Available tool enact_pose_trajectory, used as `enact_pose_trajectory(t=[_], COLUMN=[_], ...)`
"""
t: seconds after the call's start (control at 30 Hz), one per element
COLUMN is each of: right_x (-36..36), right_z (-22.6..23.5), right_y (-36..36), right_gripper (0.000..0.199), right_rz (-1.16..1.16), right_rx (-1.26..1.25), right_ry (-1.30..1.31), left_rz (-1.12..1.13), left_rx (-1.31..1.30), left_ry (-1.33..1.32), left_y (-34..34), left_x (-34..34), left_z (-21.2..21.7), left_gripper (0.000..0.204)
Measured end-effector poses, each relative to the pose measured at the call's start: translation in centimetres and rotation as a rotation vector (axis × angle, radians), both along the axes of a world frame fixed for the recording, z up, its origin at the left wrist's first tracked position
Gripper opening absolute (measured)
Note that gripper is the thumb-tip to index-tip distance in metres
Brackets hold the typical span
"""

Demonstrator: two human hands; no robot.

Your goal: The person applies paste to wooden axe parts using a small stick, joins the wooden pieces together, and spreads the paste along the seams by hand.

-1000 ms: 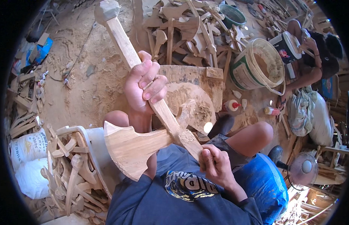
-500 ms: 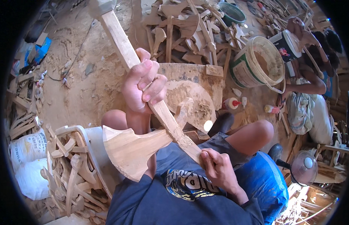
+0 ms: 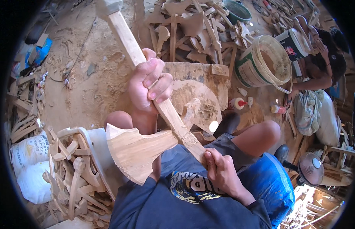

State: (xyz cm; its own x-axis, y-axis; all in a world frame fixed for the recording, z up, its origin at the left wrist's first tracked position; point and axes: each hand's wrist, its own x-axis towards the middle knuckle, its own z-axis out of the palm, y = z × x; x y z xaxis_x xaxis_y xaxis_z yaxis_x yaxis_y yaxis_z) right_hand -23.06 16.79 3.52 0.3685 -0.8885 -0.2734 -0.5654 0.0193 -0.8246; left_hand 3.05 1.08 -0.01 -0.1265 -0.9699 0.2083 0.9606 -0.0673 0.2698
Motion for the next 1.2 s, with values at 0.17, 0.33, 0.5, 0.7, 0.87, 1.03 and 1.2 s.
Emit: enact_pose_trajectory(t=[0.17,0.33,0.5,0.7,0.87,1.03,1.2], right_x=[-0.7,-1.3,-0.9,-0.2,0.2,0.6,-3.5], right_z=[0.9,1.5,1.9,1.5,0.8,0.7,1.1], right_y=[0.7,1.6,0.7,-0.5,-1.8,-2.3,-3.4], right_gripper=[0.014,0.014,0.016,0.018,0.018,0.024,0.032], right_rz=[-0.086,-0.13,-0.091,-0.066,-0.063,-0.203,-0.545], right_rx=[-0.028,-0.117,0.035,0.03,-0.052,-0.12,-0.265], right_ry=[-0.061,-0.06,-0.074,-0.083,-0.091,-0.214,-0.309], left_rz=[-0.008,0.005,0.012,0.003,-0.034,-0.065,-0.098], left_rx=[-0.053,-0.003,-0.039,-0.074,-0.016,-0.019,-0.035], left_ry=[0.0,0.016,0.057,-0.012,0.014,0.047,0.187], left_y=[0.0,-0.3,0.0,0.2,0.0,-0.5,-0.7], left_x=[0.0,0.4,0.1,-0.1,-1.0,-0.4,-0.4], left_z=[0.2,0.0,0.4,0.2,-0.3,-0.6,-1.1], left_gripper=[0.011,0.011,0.008,0.007,0.007,0.008,0.009])
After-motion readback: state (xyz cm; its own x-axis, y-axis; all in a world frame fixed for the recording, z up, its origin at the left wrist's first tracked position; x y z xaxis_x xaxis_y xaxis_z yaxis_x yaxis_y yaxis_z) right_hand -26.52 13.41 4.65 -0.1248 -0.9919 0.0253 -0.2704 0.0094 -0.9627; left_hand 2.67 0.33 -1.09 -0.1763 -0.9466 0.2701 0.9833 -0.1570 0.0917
